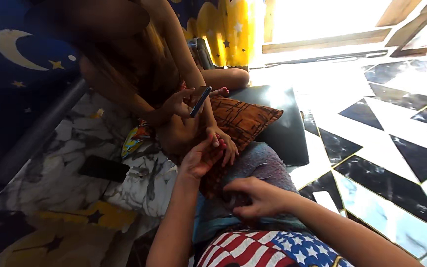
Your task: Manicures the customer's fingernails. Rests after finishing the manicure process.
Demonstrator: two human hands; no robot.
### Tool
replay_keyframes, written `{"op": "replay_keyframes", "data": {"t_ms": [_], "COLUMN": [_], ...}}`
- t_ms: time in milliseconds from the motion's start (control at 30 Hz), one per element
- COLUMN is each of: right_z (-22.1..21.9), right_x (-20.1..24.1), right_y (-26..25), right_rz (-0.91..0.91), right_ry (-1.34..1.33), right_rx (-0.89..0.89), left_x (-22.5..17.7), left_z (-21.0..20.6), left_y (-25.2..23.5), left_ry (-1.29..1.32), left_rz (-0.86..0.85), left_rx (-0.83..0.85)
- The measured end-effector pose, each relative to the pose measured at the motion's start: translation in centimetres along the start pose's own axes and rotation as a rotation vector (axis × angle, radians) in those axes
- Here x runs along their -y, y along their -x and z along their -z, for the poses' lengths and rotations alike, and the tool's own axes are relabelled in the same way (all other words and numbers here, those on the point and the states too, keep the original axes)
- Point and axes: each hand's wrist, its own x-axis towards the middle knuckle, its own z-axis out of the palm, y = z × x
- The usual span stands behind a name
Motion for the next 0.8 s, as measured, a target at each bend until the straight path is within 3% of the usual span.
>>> {"op": "replay_keyframes", "data": {"t_ms": [133,233,300,400,633,800], "right_z": [1.4,1.8,1.9,2.1,1.4,1.3], "right_x": [0.6,1.3,1.7,1.9,1.0,1.3], "right_y": [-0.5,-1.3,-1.7,-2.3,-3.0,-3.4], "right_rz": [-0.157,-0.234,-0.306,-0.38,-0.239,-0.268], "right_ry": [-0.612,-0.859,-0.785,-0.473,0.03,0.031], "right_rx": [-0.371,-0.458,-0.469,-0.444,-0.484,-0.473], "left_x": [1.1,1.8,2.4,3.3,4.1,4.3], "left_z": [0.0,0.0,0.3,0.3,0.4,0.3], "left_y": [-0.5,-0.6,-0.8,-1.1,-1.4,-1.5], "left_ry": [-0.003,0.01,-0.007,-0.002,0.02,0.023], "left_rz": [-0.024,-0.059,-0.104,-0.184,-0.257,-0.269], "left_rx": [0.13,0.157,0.185,0.166,0.15,0.14]}}
